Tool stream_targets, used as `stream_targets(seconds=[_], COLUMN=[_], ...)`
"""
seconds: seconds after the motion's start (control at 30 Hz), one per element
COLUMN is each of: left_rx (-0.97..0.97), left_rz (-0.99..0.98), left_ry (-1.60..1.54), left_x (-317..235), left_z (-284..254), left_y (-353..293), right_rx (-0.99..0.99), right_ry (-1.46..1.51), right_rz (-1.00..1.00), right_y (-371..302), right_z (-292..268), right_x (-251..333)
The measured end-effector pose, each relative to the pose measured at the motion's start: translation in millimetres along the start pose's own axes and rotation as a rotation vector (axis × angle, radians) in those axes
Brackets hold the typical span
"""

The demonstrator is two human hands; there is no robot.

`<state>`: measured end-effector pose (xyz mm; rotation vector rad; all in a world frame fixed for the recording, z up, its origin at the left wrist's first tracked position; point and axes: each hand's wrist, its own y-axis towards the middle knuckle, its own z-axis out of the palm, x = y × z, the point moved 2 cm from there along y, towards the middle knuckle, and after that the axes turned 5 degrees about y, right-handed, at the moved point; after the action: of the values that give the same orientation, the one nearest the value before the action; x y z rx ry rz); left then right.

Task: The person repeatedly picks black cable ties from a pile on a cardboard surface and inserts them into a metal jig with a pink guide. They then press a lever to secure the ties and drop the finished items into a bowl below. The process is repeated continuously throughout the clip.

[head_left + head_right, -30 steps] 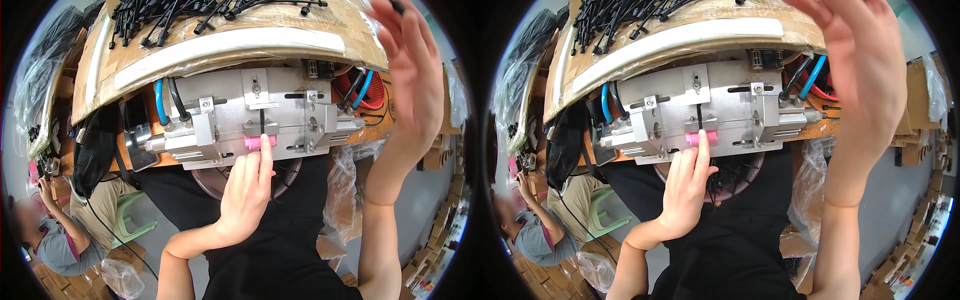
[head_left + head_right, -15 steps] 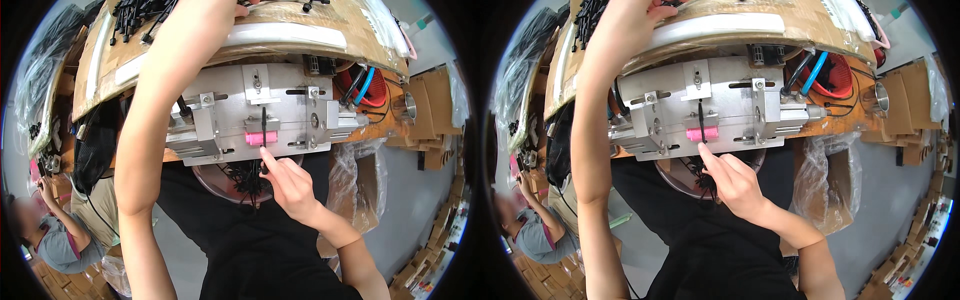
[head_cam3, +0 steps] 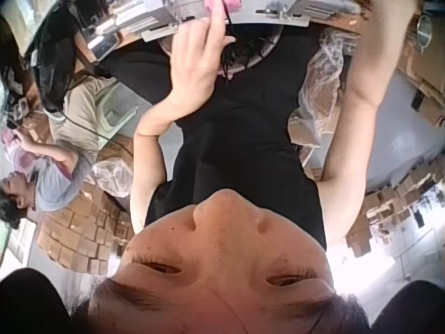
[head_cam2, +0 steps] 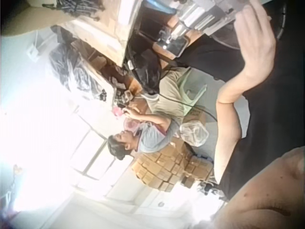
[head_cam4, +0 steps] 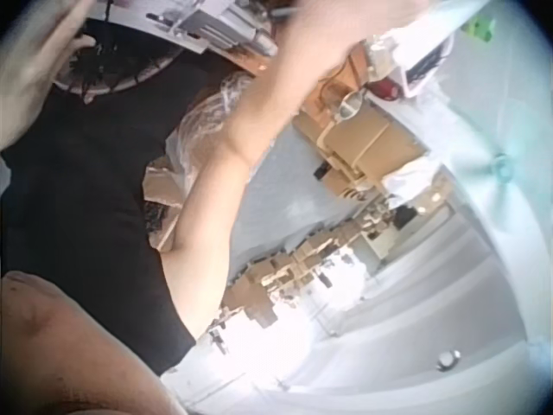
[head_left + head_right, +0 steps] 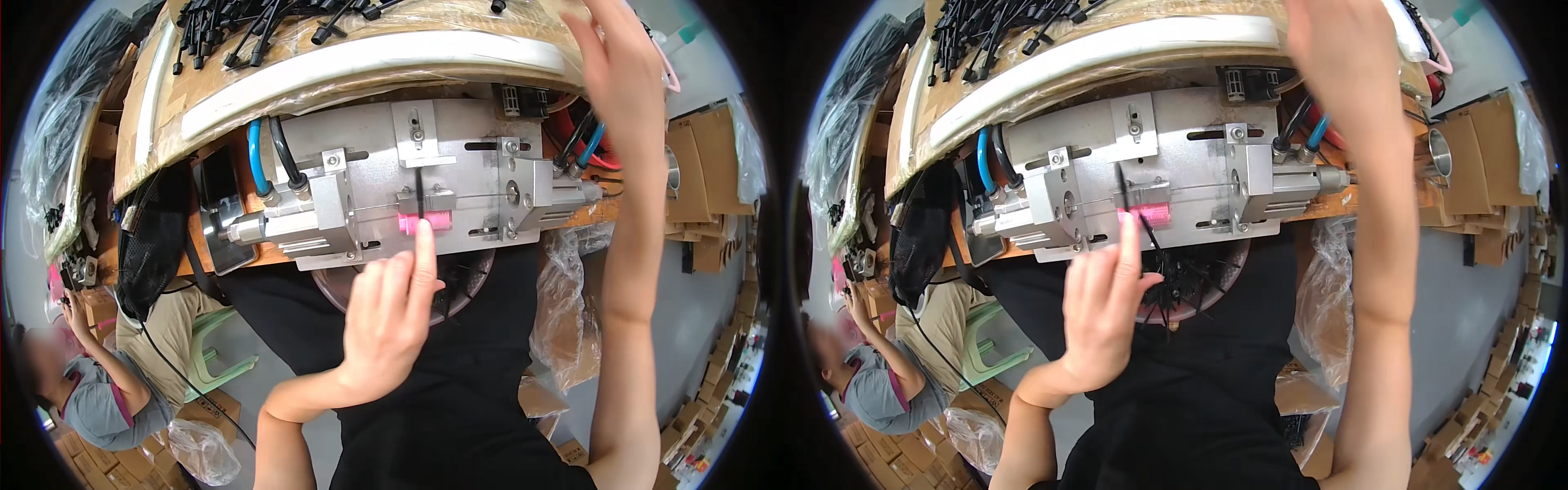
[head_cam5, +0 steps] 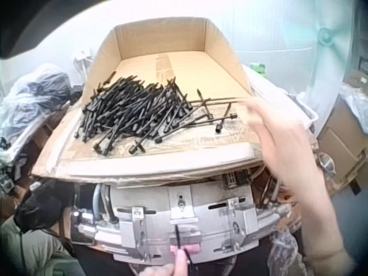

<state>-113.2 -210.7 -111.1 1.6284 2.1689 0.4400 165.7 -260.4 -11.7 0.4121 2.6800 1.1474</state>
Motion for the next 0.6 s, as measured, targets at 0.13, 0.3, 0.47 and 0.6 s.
stream_targets(seconds=[0.13, 0.3, 0.47, 0.6], left_rx=[0.061, 0.080, 0.146, 0.043], left_rz=[-0.022, -0.044, -0.027, 0.026], left_ry=[-0.023, -0.017, -0.078, -0.115], left_x=[-13.2, -10.8, -11.5, 15.1], left_z=[18.2, 21.6, 11.4, -17.3], left_y=[2.0, 4.5, 11.3, 62.3], right_rx=[0.234, 0.163, 0.113, 0.138], right_ry=[0.071, 0.277, 0.214, 0.243], right_rz=[0.016, 0.195, 0.294, 0.204], right_y=[40.8, 36.4, 21.2, 24.7], right_z=[16.6, -0.9, -25.0, -16.4], right_x=[-32.6, -7.0, -18.5, -5.9])
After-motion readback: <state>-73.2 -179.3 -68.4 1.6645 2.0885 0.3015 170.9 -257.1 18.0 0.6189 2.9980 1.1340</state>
